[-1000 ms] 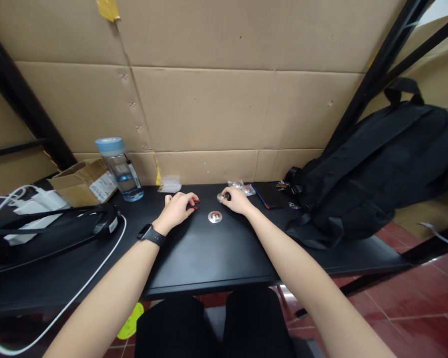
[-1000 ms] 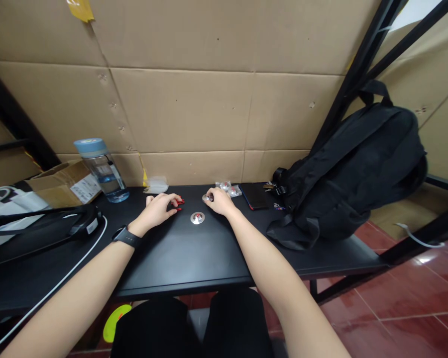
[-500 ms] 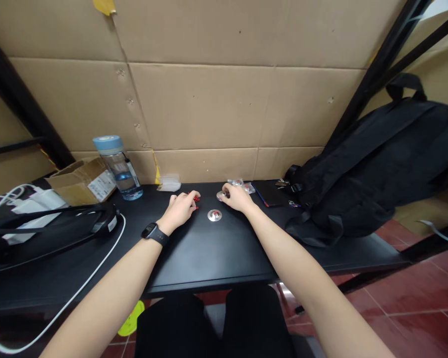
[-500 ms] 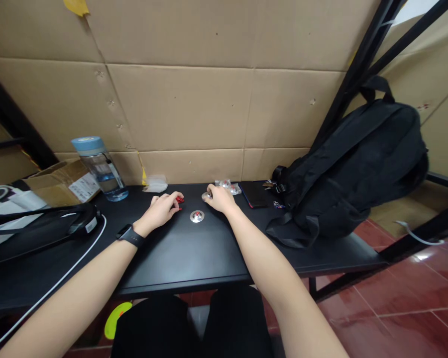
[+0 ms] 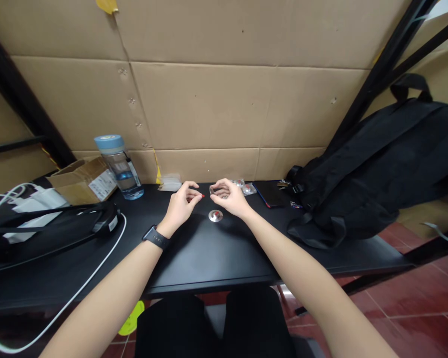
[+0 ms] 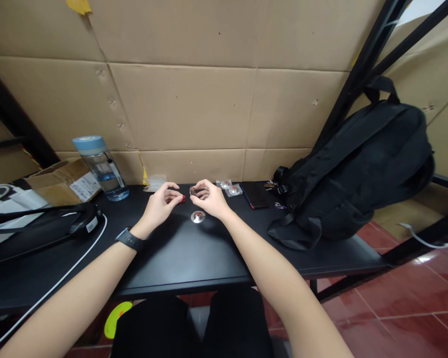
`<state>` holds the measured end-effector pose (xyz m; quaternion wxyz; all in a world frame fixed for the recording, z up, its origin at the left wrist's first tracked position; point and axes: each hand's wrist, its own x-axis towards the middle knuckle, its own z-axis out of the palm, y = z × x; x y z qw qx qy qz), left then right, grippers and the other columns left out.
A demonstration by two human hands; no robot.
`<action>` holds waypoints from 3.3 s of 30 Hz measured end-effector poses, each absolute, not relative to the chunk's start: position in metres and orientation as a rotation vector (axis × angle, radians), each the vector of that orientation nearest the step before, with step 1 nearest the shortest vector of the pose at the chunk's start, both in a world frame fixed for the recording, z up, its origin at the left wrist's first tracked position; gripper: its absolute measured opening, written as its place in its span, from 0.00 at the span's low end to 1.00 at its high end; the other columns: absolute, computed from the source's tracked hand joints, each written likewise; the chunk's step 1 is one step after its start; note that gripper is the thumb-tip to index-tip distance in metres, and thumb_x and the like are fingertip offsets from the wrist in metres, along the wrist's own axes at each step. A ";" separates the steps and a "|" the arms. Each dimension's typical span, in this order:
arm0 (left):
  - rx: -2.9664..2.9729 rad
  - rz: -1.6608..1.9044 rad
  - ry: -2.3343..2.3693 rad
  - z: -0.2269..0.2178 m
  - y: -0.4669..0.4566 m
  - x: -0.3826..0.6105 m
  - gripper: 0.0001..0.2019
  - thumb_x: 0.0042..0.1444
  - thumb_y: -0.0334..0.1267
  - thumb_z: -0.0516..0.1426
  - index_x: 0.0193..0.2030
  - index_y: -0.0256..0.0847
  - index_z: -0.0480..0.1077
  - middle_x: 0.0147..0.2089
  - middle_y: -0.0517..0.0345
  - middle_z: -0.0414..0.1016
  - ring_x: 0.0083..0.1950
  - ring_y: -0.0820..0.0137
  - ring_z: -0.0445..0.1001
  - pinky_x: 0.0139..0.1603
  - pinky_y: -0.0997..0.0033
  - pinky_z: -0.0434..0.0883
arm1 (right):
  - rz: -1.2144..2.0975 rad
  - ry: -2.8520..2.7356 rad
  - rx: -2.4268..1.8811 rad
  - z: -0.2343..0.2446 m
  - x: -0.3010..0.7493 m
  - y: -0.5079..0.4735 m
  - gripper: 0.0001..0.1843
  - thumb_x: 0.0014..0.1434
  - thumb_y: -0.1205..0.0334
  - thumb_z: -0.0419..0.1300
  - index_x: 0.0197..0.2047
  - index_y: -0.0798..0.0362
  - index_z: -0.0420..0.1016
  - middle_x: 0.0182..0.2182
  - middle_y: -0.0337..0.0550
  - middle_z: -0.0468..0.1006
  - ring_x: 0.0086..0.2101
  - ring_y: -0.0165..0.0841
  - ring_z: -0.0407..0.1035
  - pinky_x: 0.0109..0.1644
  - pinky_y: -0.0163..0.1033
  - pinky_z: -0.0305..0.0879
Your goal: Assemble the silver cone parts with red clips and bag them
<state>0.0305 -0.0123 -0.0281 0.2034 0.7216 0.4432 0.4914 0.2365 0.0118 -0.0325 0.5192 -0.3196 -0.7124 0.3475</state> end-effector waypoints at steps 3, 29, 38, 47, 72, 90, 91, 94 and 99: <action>2.006 1.397 1.213 -0.025 -0.016 0.033 0.12 0.61 0.39 0.58 0.49 0.45 0.63 0.38 0.58 0.81 0.40 0.67 0.81 0.45 0.67 0.75 | 0.826 -1.751 -0.685 -0.031 0.228 0.002 0.18 0.52 0.60 0.69 0.44 0.49 0.69 0.48 0.47 0.81 0.43 0.36 0.79 0.44 0.40 0.73; 2.253 1.470 1.259 -0.010 -0.035 0.044 0.12 0.61 0.34 0.58 0.49 0.45 0.61 0.37 0.61 0.79 0.40 0.69 0.80 0.45 0.69 0.72 | 0.973 -1.897 -0.687 -0.032 0.224 0.003 0.18 0.67 0.45 0.56 0.38 0.52 0.72 0.48 0.47 0.78 0.45 0.35 0.74 0.43 0.39 0.73; 2.291 1.236 1.191 -0.010 -0.034 0.039 0.17 0.61 0.43 0.59 0.55 0.45 0.63 0.44 0.56 0.82 0.45 0.65 0.80 0.52 0.64 0.72 | 0.645 -2.076 -0.769 -0.025 0.234 0.002 0.13 0.68 0.54 0.57 0.36 0.51 0.76 0.58 0.48 0.71 0.56 0.39 0.68 0.58 0.47 0.66; 2.323 1.087 1.283 -0.023 -0.019 0.028 0.16 0.56 0.35 0.61 0.51 0.46 0.67 0.34 0.63 0.82 0.37 0.68 0.80 0.43 0.69 0.72 | 0.395 -2.117 -0.908 -0.033 0.253 0.027 0.07 0.66 0.63 0.58 0.39 0.53 0.77 0.42 0.47 0.76 0.44 0.37 0.71 0.53 0.44 0.66; 2.388 0.876 1.147 -0.037 -0.010 0.022 0.15 0.54 0.33 0.58 0.50 0.47 0.71 0.34 0.61 0.78 0.36 0.68 0.79 0.39 0.70 0.73 | 0.498 -2.499 -0.925 -0.027 0.259 0.013 0.07 0.51 0.72 0.68 0.29 0.50 0.81 0.25 0.37 0.79 0.27 0.31 0.72 0.33 0.34 0.62; 1.950 1.276 1.177 -0.043 -0.004 0.030 0.13 0.55 0.38 0.60 0.47 0.42 0.68 0.36 0.59 0.76 0.36 0.70 0.79 0.43 0.69 0.77 | 1.298 -1.634 -0.875 -0.046 0.223 0.008 0.11 0.60 0.58 0.66 0.36 0.53 0.69 0.48 0.49 0.80 0.34 0.33 0.81 0.33 0.36 0.78; 1.927 1.280 1.177 -0.044 -0.004 0.030 0.13 0.55 0.38 0.60 0.47 0.42 0.68 0.36 0.60 0.76 0.36 0.71 0.79 0.42 0.69 0.77 | 1.342 -1.610 -0.870 -0.046 0.222 0.007 0.11 0.60 0.58 0.66 0.38 0.52 0.69 0.46 0.47 0.81 0.34 0.34 0.82 0.33 0.36 0.78; 1.871 1.274 1.172 -0.044 -0.004 0.031 0.14 0.54 0.38 0.60 0.47 0.42 0.67 0.36 0.60 0.75 0.36 0.71 0.79 0.42 0.69 0.77 | 1.438 -1.553 -0.812 -0.045 0.222 0.006 0.14 0.61 0.59 0.67 0.48 0.49 0.71 0.44 0.45 0.81 0.33 0.34 0.82 0.34 0.36 0.79; 1.845 1.282 1.159 -0.043 -0.005 0.030 0.15 0.53 0.39 0.61 0.47 0.41 0.67 0.35 0.61 0.75 0.34 0.72 0.78 0.41 0.69 0.77 | 1.497 -1.563 -0.773 -0.041 0.225 0.005 0.20 0.61 0.55 0.68 0.54 0.50 0.76 0.48 0.49 0.82 0.34 0.33 0.82 0.39 0.37 0.80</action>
